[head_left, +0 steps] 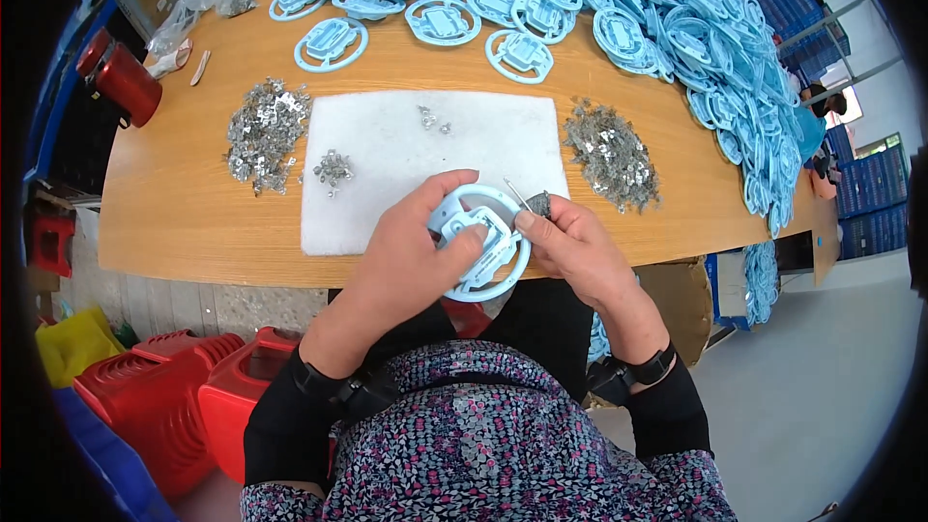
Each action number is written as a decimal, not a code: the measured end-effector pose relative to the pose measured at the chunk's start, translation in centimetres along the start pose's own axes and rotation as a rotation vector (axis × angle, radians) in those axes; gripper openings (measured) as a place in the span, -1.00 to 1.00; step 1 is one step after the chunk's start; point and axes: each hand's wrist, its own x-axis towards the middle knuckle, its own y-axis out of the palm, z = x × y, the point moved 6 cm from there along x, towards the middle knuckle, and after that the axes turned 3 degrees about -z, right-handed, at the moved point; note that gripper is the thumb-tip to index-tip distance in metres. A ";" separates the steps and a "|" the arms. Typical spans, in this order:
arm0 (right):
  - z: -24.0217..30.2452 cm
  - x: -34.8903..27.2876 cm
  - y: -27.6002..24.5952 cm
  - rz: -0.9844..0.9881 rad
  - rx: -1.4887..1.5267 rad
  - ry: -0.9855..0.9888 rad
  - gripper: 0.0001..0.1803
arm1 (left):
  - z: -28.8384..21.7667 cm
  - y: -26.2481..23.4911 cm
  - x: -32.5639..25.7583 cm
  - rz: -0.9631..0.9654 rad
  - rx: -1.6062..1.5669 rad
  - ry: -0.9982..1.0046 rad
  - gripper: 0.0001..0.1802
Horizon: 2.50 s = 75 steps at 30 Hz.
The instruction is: Assembling small metal clips onto blue plastic circular components.
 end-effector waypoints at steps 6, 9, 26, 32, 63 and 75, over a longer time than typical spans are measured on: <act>0.4 -0.8 -0.7 0.024 0.107 -0.008 -0.72 | -1.0 0.8 0.2 -0.015 0.304 0.242 -0.59; 0.9 -1.4 -0.8 -0.054 -0.003 -0.164 -0.68 | 2.8 1.8 0.4 0.160 -0.488 -0.394 -0.57; 1.9 -1.5 -0.2 -0.065 -0.953 -0.413 -0.68 | 3.2 3.7 -0.6 0.397 -1.177 -0.516 -0.59; -0.1 0.1 -2.2 0.151 -0.415 -0.206 -0.70 | 3.3 4.3 -1.1 0.514 -1.200 -0.508 -0.55; 1.7 0.5 -3.8 0.038 0.061 -0.120 -0.77 | 2.4 3.0 -0.3 0.577 -1.087 -0.539 -0.53; 5.4 4.4 -8.3 -0.549 -1.360 -0.629 -0.73 | 2.4 -2.9 3.1 -0.093 -0.138 -0.193 -0.60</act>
